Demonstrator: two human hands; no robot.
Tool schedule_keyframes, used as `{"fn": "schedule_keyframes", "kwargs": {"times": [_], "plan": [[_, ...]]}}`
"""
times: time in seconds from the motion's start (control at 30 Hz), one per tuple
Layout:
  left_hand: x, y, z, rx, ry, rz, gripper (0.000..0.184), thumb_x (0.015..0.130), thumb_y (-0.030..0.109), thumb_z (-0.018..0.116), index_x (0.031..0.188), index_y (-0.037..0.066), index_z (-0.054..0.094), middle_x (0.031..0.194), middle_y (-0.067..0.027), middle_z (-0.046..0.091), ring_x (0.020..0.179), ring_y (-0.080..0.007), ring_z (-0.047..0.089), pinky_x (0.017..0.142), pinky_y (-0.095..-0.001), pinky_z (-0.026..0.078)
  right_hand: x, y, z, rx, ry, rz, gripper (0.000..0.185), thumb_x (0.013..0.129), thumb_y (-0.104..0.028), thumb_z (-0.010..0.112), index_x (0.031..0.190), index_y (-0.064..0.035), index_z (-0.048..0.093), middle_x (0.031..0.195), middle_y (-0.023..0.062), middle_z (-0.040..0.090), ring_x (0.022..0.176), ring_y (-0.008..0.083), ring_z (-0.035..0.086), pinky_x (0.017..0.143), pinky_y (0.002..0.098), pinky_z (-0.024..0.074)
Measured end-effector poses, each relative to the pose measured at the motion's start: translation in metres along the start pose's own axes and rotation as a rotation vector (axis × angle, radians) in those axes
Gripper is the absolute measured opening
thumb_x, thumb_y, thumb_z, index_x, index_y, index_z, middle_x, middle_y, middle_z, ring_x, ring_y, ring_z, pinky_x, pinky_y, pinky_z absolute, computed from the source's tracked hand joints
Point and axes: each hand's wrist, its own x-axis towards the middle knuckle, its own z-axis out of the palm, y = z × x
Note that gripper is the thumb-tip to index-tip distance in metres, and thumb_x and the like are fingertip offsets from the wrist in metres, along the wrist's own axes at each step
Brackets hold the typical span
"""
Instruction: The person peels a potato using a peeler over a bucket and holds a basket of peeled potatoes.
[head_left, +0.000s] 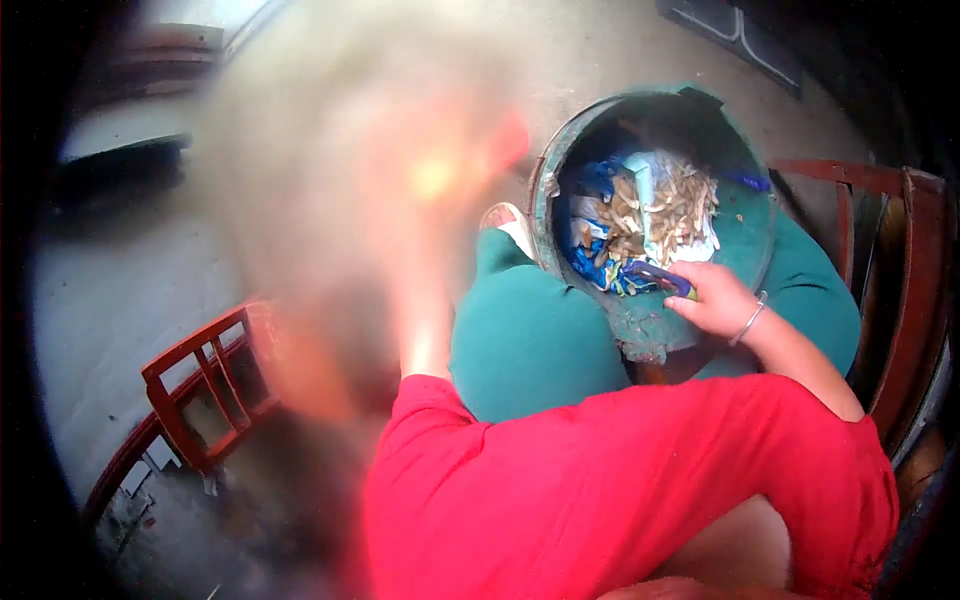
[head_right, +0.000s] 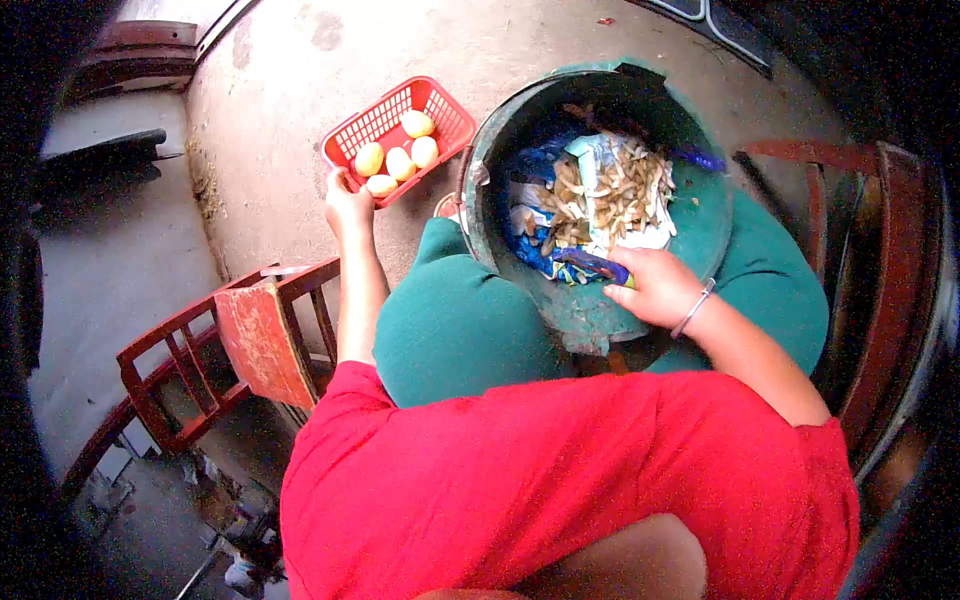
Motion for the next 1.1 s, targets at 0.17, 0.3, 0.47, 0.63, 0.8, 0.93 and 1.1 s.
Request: {"fn": "schedule_keyframes", "kwargs": {"times": [0.17, 0.3, 0.47, 0.63, 0.8, 0.93, 1.1], "plan": [[0.012, 0.001, 0.008, 0.057, 0.123, 0.008, 0.029, 0.07, 0.013, 0.055, 0.094, -0.003, 0.064, 0.091, -0.0246, 0.063, 0.096, -0.0349, 0.06, 0.085, -0.0409, 0.046, -0.002, 0.005, 0.001, 0.007, -0.007, -0.033, 0.027, 0.076, -0.023, 0.065, 0.097, -0.0065, 0.057, 0.083, 0.0175, 0.059, 0.081, 0.0365, 0.058, 0.071, 0.0415, 0.0463], [0.028, -0.005, 0.012, 0.28, -0.13, -0.077, 0.033, 0.069, 0.017, 0.053, 0.092, -0.004, 0.064, 0.093, -0.0267, 0.062, 0.097, -0.0357, 0.06, 0.085, -0.0409, 0.046, -0.006, 0.006, 0.002, 0.01, 0.006, -0.04, 0.027, 0.076, -0.022, 0.064, 0.097, -0.0064, 0.057, 0.084, 0.0173, 0.06, 0.082, 0.0359, 0.058, 0.071, 0.0423, 0.0464], [0.032, -0.005, 0.004, 0.274, -0.11, -0.105, 0.034, 0.067, 0.015, 0.05, 0.09, -0.006, 0.064, 0.089, -0.0256, 0.064, 0.084, -0.0345, 0.064, 0.075, -0.0396, 0.05, -0.008, 0.013, 0.002, -0.018, -0.006, -0.034, 0.03, 0.075, -0.023, 0.064, 0.099, -0.006, 0.057, 0.086, 0.0172, 0.061, 0.084, 0.0354, 0.058, 0.072, 0.0425, 0.0464], [0.042, -0.007, -0.027, 0.024, -0.083, -0.093, 0.03, 0.067, 0.01, 0.05, 0.09, -0.004, 0.063, 0.084, -0.0185, 0.064, 0.075, -0.0267, 0.062, 0.068, -0.035, 0.049, -0.012, 0.006, -0.002, -0.024, 0.013, -0.063, 0.03, 0.075, -0.024, 0.064, 0.098, -0.0063, 0.056, 0.087, 0.0168, 0.06, 0.084, 0.0358, 0.058, 0.073, 0.0435, 0.0462], [0.061, -0.025, -0.082, -0.266, -0.182, -0.07, 0.027, 0.067, 0.004, 0.05, 0.09, -0.003, 0.063, 0.078, -0.0113, 0.063, 0.066, -0.019, 0.06, 0.06, -0.0304, 0.048, -0.014, 0.004, 0.0, -0.064, 0.013, -0.098, 0.03, 0.075, -0.025, 0.064, 0.098, -0.0072, 0.057, 0.086, 0.0162, 0.06, 0.084, 0.0352, 0.058, 0.073, 0.0434, 0.0463], [0.074, -0.028, -0.133, -0.399, -0.19, -0.021, 0.026, 0.068, 0.003, 0.051, 0.091, -0.002, 0.062, 0.077, -0.008, 0.063, 0.061, -0.0159, 0.059, 0.058, -0.029, 0.048, -0.021, -0.008, -0.008, -0.094, 0.053, -0.143, 0.026, 0.074, -0.024, 0.065, 0.095, -0.0088, 0.059, 0.083, 0.0158, 0.061, 0.082, 0.0339, 0.059, 0.071, 0.0422, 0.047], [0.08, -0.011, -0.202, -0.606, -0.206, 0.049, 0.026, 0.073, 0.003, 0.052, 0.098, -0.003, 0.058, 0.083, -0.0101, 0.064, 0.066, -0.0173, 0.062, 0.062, -0.0299, 0.051, -0.028, -0.012, -0.013, 0.029, 0.279, -0.238, 0.023, 0.073, -0.024, 0.066, 0.09, -0.0092, 0.061, 0.078, 0.0155, 0.062, 0.076, 0.0322, 0.061, 0.068, 0.0399, 0.0484]]}}
